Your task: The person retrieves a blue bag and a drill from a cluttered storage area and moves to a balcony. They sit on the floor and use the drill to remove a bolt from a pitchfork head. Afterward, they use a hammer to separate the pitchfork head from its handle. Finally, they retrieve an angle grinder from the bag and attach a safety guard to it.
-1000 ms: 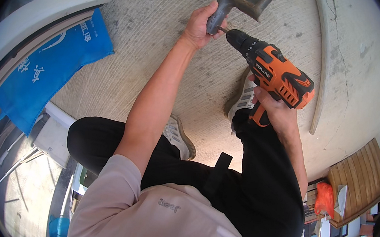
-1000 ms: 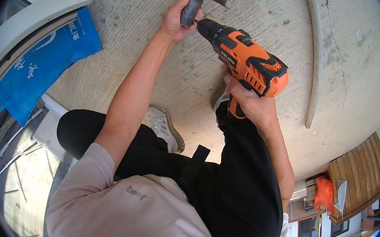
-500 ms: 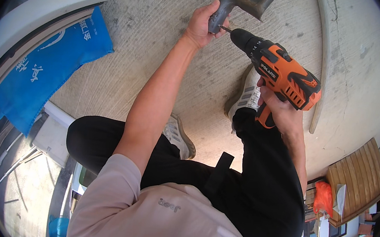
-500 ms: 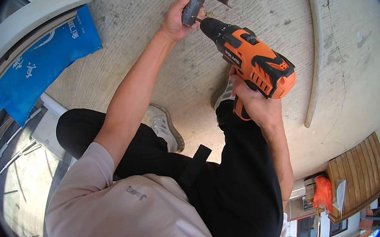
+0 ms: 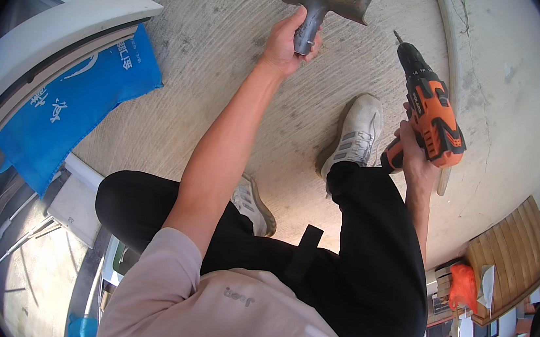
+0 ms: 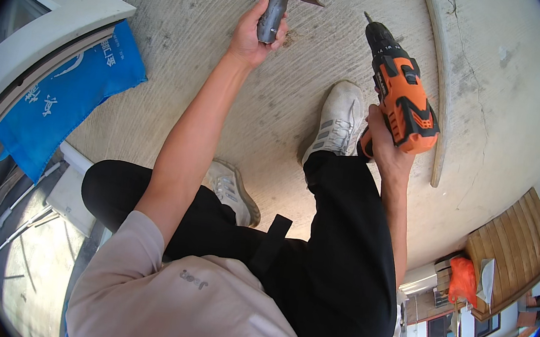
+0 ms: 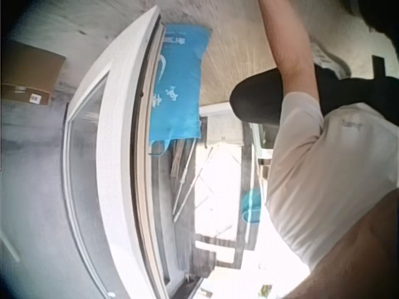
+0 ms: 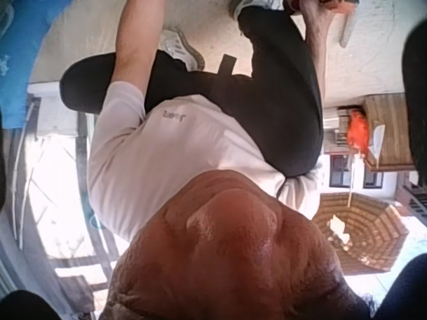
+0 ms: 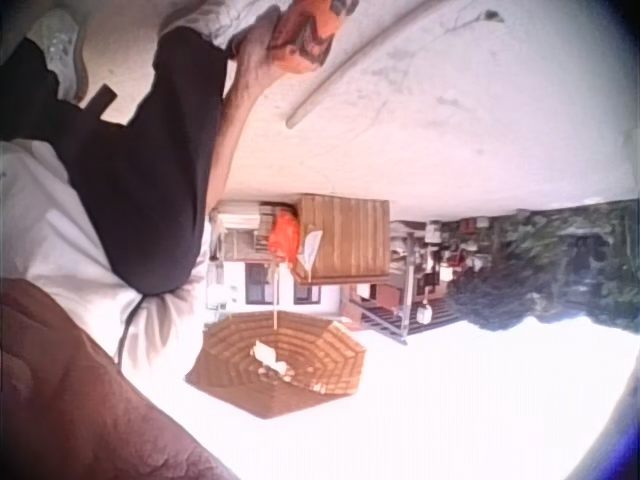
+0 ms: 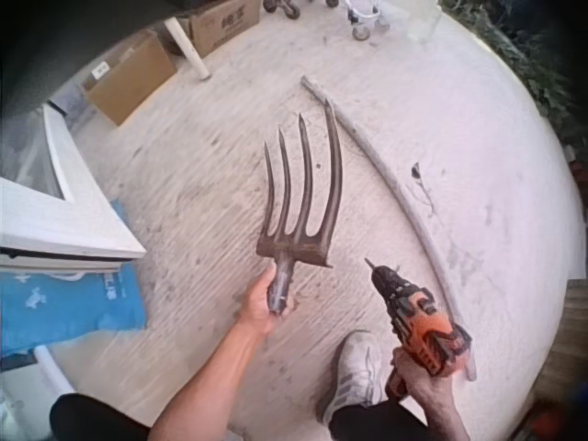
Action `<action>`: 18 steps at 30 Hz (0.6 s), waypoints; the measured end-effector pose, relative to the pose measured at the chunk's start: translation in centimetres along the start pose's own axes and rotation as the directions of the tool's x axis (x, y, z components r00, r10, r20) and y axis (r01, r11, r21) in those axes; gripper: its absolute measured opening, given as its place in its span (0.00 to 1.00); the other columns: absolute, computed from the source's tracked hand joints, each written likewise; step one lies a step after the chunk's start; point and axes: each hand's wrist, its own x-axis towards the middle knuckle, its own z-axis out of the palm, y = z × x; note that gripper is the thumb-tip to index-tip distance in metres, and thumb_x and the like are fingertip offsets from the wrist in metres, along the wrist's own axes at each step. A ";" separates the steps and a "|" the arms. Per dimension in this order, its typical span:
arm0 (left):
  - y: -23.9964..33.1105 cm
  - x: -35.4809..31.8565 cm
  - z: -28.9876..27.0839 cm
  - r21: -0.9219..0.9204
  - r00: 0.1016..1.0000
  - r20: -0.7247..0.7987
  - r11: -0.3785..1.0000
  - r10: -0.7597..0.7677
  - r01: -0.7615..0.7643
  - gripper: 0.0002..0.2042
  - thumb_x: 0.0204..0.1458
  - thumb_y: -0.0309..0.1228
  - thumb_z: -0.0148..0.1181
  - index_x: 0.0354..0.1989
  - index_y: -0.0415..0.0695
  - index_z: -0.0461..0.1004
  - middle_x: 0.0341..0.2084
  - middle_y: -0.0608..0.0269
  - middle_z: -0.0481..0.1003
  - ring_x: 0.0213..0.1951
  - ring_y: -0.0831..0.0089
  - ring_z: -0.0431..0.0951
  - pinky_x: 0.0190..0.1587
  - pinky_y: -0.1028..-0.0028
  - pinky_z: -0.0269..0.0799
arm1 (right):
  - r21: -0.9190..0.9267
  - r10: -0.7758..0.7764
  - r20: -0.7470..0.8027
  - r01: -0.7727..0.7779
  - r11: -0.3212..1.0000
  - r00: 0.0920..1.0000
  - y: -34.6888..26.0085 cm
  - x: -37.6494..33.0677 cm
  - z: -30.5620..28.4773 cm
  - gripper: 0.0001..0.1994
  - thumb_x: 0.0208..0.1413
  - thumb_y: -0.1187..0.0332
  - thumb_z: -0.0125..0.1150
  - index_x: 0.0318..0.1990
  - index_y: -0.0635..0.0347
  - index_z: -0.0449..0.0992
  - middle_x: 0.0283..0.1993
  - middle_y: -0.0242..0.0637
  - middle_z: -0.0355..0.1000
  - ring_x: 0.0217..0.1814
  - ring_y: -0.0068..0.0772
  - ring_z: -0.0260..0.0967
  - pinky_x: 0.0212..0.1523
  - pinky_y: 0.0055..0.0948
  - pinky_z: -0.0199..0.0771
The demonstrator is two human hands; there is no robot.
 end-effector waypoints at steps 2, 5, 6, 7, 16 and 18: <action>-0.1 0.2 0.7 0.025 1.000 -0.015 1.000 0.002 -0.001 0.26 0.60 0.54 0.51 0.37 0.36 0.69 0.18 0.58 0.70 0.18 0.73 0.70 0.17 0.76 0.63 | -0.507 -0.456 -0.042 0.374 0.776 0.889 3.9 2.2 -0.2 0.33 0.49 0.74 0.65 0.65 0.61 0.63 0.52 0.41 0.73 0.37 0.31 0.75 0.34 0.32 0.76; -0.4 0.5 1.1 0.042 0.999 -0.034 0.999 0.019 -0.017 0.26 0.60 0.54 0.51 0.37 0.37 0.70 0.18 0.59 0.70 0.19 0.74 0.70 0.17 0.76 0.63 | -0.802 -0.431 -0.066 0.209 0.560 0.900 7.7 4.8 0.6 0.41 0.47 0.72 0.67 0.70 0.53 0.55 0.51 0.41 0.70 0.37 0.43 0.76 0.32 0.37 0.75; -0.6 0.5 1.1 0.041 0.999 -0.040 0.999 0.022 -0.020 0.26 0.60 0.54 0.52 0.37 0.37 0.70 0.18 0.59 0.70 0.19 0.74 0.70 0.17 0.76 0.63 | -0.810 -0.402 -0.059 0.191 0.554 0.914 9.3 5.5 0.7 0.41 0.45 0.72 0.67 0.70 0.48 0.56 0.49 0.41 0.69 0.36 0.47 0.75 0.32 0.40 0.75; -0.7 0.6 1.1 0.050 0.999 -0.038 0.999 0.021 -0.019 0.26 0.60 0.54 0.52 0.37 0.37 0.70 0.18 0.59 0.70 0.19 0.74 0.70 0.17 0.76 0.63 | -0.829 -0.386 -0.025 0.196 0.523 0.922 10.8 6.1 0.5 0.41 0.46 0.73 0.66 0.70 0.48 0.56 0.49 0.42 0.68 0.35 0.48 0.75 0.32 0.41 0.75; -0.5 0.3 1.7 0.140 0.987 -0.160 0.990 0.012 0.010 0.24 0.58 0.54 0.54 0.34 0.39 0.70 0.18 0.59 0.70 0.16 0.74 0.69 0.16 0.76 0.62 | -0.691 -0.532 0.068 0.424 0.585 0.844 7.0 6.3 0.7 0.28 0.46 0.73 0.64 0.59 0.56 0.67 0.48 0.47 0.69 0.38 0.47 0.74 0.39 0.39 0.75; -0.4 0.2 2.3 0.080 0.983 -0.181 0.997 0.026 -0.012 0.22 0.58 0.52 0.57 0.30 0.41 0.69 0.18 0.58 0.71 0.15 0.74 0.70 0.14 0.76 0.61 | -0.462 -0.437 0.130 0.445 0.767 0.890 3.5 6.2 2.2 0.16 0.51 0.71 0.60 0.49 0.60 0.74 0.42 0.49 0.71 0.37 0.47 0.74 0.39 0.40 0.74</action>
